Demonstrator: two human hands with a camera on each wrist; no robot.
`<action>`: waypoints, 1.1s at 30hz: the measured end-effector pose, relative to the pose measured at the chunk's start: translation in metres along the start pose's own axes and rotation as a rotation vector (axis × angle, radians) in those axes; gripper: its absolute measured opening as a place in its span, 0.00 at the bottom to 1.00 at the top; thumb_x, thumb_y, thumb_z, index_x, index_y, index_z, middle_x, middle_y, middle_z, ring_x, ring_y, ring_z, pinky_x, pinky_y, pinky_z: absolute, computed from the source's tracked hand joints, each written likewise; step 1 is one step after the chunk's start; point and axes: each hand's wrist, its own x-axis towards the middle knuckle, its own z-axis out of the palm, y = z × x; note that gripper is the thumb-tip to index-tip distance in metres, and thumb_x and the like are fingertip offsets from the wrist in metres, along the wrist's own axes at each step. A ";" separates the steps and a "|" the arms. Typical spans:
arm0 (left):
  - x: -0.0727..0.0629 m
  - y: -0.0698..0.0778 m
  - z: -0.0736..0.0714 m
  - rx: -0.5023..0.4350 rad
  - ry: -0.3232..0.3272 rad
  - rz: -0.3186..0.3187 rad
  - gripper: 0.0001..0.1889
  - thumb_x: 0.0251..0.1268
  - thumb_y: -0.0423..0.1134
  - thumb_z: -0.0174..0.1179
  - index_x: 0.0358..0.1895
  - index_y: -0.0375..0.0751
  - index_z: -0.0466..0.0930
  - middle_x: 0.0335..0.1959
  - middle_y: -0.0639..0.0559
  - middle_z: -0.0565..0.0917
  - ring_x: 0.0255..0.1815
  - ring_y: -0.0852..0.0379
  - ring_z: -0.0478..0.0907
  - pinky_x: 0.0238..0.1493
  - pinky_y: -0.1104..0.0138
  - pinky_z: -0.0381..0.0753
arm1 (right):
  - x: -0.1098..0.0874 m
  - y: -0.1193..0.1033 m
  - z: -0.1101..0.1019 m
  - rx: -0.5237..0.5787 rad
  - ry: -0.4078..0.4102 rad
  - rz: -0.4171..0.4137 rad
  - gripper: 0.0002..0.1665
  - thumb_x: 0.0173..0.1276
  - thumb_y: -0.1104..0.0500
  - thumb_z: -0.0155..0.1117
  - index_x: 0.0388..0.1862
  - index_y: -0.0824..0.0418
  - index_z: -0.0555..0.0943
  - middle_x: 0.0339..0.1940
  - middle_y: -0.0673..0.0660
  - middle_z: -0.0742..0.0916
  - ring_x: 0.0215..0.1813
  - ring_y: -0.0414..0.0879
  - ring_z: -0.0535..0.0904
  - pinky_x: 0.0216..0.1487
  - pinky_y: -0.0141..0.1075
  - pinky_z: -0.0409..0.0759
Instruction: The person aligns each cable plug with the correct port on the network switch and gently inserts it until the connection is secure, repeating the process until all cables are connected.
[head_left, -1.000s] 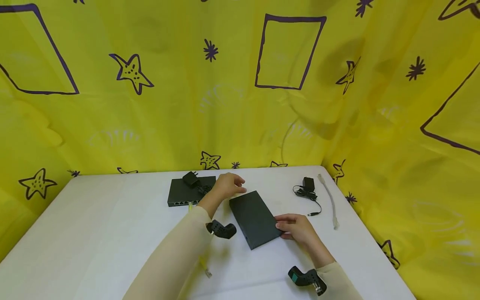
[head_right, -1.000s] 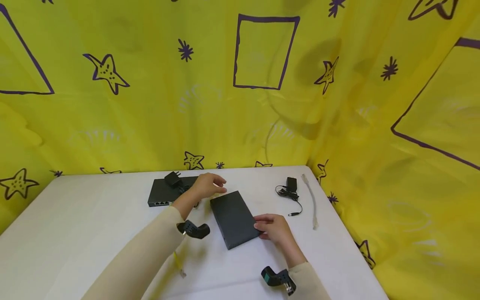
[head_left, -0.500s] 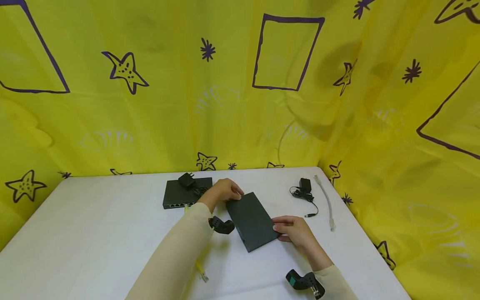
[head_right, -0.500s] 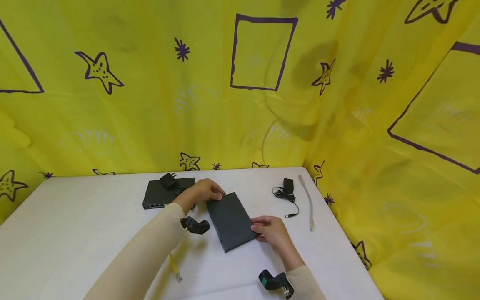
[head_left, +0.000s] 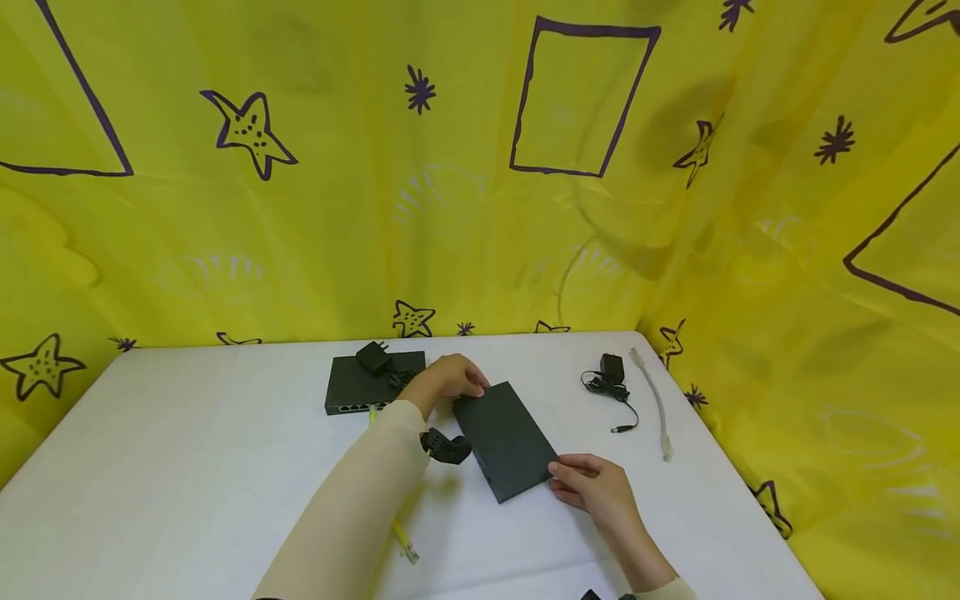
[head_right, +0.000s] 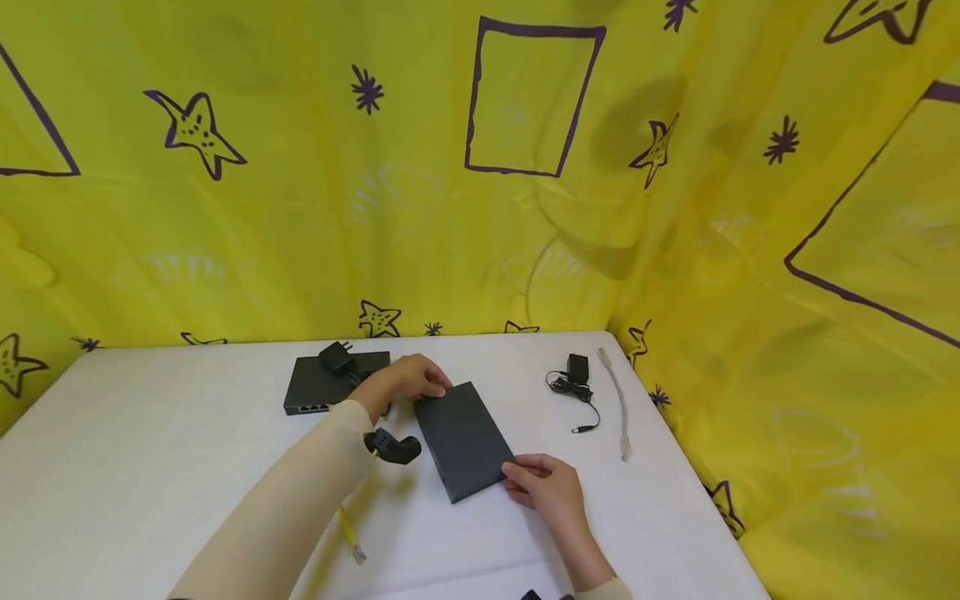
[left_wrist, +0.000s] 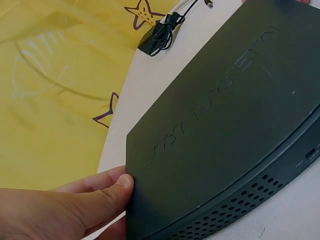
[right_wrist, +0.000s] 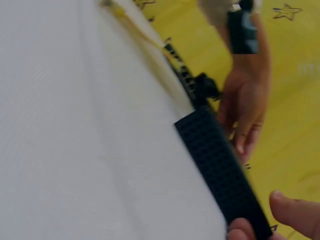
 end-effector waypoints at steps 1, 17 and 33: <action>-0.001 0.001 0.000 0.006 0.000 0.001 0.11 0.66 0.35 0.64 0.49 0.44 0.87 0.46 0.50 0.86 0.40 0.58 0.76 0.44 0.68 0.79 | 0.001 0.001 0.003 0.000 0.029 -0.014 0.16 0.61 0.69 0.70 0.46 0.78 0.80 0.29 0.58 0.88 0.30 0.47 0.86 0.34 0.35 0.87; -0.001 0.004 0.001 0.039 0.045 -0.042 0.08 0.64 0.35 0.65 0.45 0.47 0.89 0.43 0.50 0.85 0.36 0.56 0.73 0.35 0.69 0.73 | 0.010 -0.005 0.006 -0.026 0.070 -0.048 0.09 0.59 0.75 0.68 0.38 0.79 0.81 0.24 0.59 0.87 0.24 0.46 0.85 0.30 0.33 0.87; -0.009 0.012 0.019 -0.024 0.203 -0.189 0.07 0.61 0.36 0.69 0.42 0.46 0.89 0.44 0.47 0.84 0.37 0.53 0.76 0.32 0.68 0.79 | 0.044 -0.023 -0.020 -0.163 0.023 -0.041 0.17 0.63 0.71 0.67 0.49 0.80 0.80 0.30 0.57 0.88 0.28 0.41 0.85 0.34 0.32 0.87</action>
